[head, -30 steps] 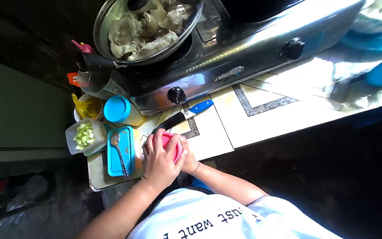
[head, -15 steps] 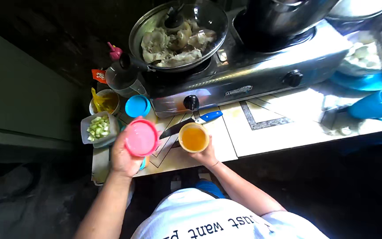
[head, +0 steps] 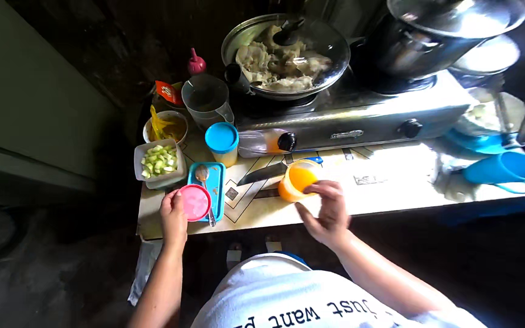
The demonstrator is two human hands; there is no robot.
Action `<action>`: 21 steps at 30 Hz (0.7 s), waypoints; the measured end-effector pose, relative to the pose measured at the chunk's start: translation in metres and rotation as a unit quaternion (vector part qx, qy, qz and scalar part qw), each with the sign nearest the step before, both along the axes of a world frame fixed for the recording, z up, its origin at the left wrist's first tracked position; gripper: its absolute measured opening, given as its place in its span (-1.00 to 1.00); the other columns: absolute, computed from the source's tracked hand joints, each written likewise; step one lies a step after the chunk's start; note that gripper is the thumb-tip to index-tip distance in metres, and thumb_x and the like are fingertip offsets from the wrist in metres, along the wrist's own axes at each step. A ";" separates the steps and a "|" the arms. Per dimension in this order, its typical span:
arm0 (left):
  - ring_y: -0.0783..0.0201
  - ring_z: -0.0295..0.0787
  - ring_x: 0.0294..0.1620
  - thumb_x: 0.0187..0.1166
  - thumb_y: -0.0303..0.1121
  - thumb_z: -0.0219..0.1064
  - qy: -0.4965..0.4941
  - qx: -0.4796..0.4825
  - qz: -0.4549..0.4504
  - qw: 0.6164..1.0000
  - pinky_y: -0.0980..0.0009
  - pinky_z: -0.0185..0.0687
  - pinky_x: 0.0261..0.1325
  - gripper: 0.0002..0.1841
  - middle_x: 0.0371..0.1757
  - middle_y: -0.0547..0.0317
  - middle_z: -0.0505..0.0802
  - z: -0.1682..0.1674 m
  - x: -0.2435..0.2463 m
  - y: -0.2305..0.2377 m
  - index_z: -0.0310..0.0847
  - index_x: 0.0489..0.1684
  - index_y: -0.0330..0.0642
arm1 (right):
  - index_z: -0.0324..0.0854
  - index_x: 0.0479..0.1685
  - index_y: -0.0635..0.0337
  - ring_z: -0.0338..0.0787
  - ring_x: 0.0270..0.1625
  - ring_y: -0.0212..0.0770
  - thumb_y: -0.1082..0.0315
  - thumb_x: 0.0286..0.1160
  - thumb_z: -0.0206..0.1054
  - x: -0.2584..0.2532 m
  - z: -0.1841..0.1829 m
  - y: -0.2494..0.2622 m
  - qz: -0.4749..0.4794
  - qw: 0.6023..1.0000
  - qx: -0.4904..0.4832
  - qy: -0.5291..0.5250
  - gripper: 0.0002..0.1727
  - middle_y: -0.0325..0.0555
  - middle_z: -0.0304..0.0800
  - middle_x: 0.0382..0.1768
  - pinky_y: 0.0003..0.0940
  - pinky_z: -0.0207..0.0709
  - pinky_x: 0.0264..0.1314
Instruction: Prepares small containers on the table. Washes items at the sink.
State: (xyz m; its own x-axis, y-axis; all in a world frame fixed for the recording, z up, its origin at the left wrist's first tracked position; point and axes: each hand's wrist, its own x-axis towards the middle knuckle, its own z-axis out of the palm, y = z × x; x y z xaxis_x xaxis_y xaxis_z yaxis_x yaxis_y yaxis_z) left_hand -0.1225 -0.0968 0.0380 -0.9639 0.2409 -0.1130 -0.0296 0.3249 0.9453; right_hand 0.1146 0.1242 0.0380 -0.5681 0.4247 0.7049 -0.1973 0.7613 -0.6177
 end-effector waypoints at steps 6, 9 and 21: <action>-0.13 0.47 0.58 0.81 -0.35 0.07 0.024 -0.072 -0.037 0.996 0.05 0.32 0.64 -0.55 0.49 -0.45 0.59 -0.025 -0.009 -0.003 0.45 0.48 -0.56 | 0.16 0.65 0.58 0.63 0.48 0.20 0.29 0.21 0.69 -0.135 -0.013 -0.016 0.000 0.955 -0.209 -0.213 0.02 0.50 0.47 0.50 -0.05 0.56 0.50; -0.04 0.43 0.62 0.81 -0.37 0.07 -0.022 -0.020 -0.032 0.999 0.14 0.31 0.66 -0.52 0.58 -0.44 0.50 -0.023 -0.006 -0.003 0.34 0.56 -0.58 | 0.03 0.73 0.57 0.41 0.65 0.40 0.21 -0.09 0.84 -0.181 -0.024 -0.012 -0.042 0.966 -0.197 -0.164 0.31 0.57 0.30 0.62 0.15 0.35 0.68; -0.01 0.36 0.67 0.81 -0.31 0.05 -0.069 0.029 -0.037 0.997 0.19 0.28 0.68 -0.44 0.67 -0.43 0.39 -0.021 -0.003 -0.021 0.17 0.68 -0.53 | 0.31 0.60 0.45 0.54 0.52 0.33 0.22 -0.28 0.84 -0.217 -0.029 -0.017 -0.158 0.963 -0.189 -0.113 0.19 0.43 0.51 0.48 0.16 0.42 0.58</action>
